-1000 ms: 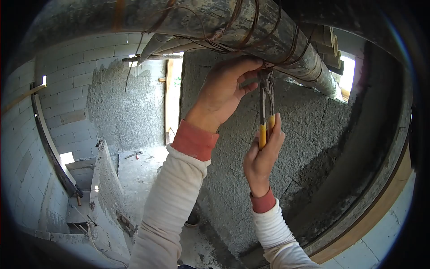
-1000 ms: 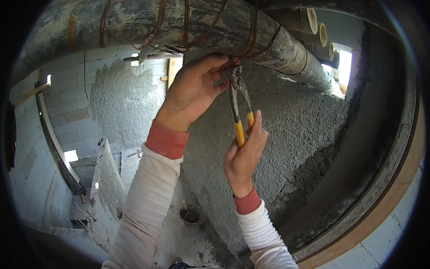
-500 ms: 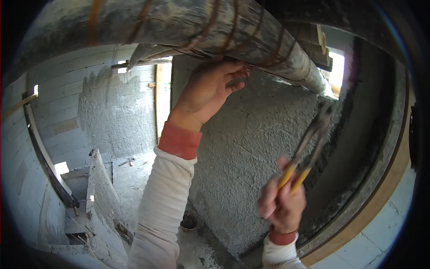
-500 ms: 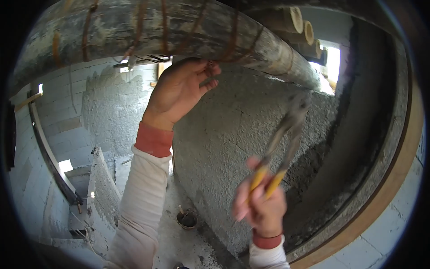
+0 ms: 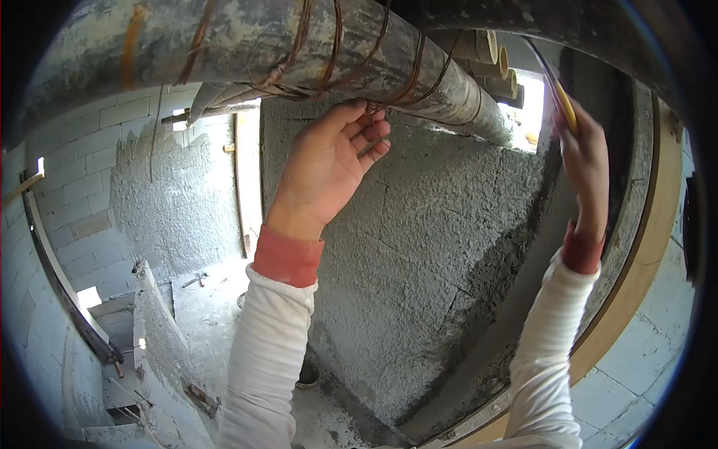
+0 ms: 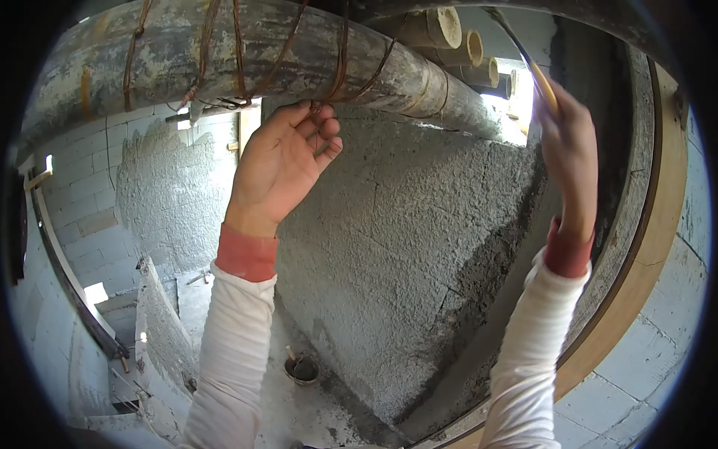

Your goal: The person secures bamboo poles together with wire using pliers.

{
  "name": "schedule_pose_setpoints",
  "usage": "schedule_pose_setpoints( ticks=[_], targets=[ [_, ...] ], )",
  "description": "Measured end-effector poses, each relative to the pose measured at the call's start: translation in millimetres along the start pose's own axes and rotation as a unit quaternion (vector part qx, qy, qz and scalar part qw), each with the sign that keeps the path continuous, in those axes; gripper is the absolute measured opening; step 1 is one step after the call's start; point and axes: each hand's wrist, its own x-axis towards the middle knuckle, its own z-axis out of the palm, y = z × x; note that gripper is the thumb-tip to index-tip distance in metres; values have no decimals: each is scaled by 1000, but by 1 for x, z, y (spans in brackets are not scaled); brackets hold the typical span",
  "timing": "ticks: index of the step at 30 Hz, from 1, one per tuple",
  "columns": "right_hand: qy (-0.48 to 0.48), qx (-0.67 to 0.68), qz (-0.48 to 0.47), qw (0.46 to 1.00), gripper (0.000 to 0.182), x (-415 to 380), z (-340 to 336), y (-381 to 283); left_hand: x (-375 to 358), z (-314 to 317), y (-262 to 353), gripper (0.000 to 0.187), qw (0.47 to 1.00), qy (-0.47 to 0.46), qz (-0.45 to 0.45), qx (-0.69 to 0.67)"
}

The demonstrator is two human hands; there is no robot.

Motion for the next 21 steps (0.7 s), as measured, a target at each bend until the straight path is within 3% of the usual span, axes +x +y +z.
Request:
schedule_pose_setpoints(
  ticks=[1, 3, 5, 11, 14, 17, 21],
  targets=[
    [-23, -71, -38, 996, 35, 26, -6, 4, 0, 1, 1, 14, 1000, 6, 4, 1],
    [-85, -125, 17, 988, 38, 71, -12, -13, 1, 3, 4, 14, 1000, 5, -6, -12],
    [-166, -185, 0, 969, 40, 106, -12, -37, 1, 4, 4, 15, 1000, 5, -9, -11],
    [-282, -118, -81, 949, 51, 170, 25, 19, -5, 8, -2, 19, 996, 18, 15, 84],
    [-270, -121, -110, 949, 52, 163, 26, 8, -11, 16, 3, 22, 986, 44, 25, 162],
    [-227, -113, -79, 964, 50, 149, 22, -2, -15, 22, 8, 23, 976, 58, 35, 209],
    [-76, -124, -144, 979, 45, 117, 6, -22, -16, 16, 13, 21, 988, 46, 1, 150]
  ],
)
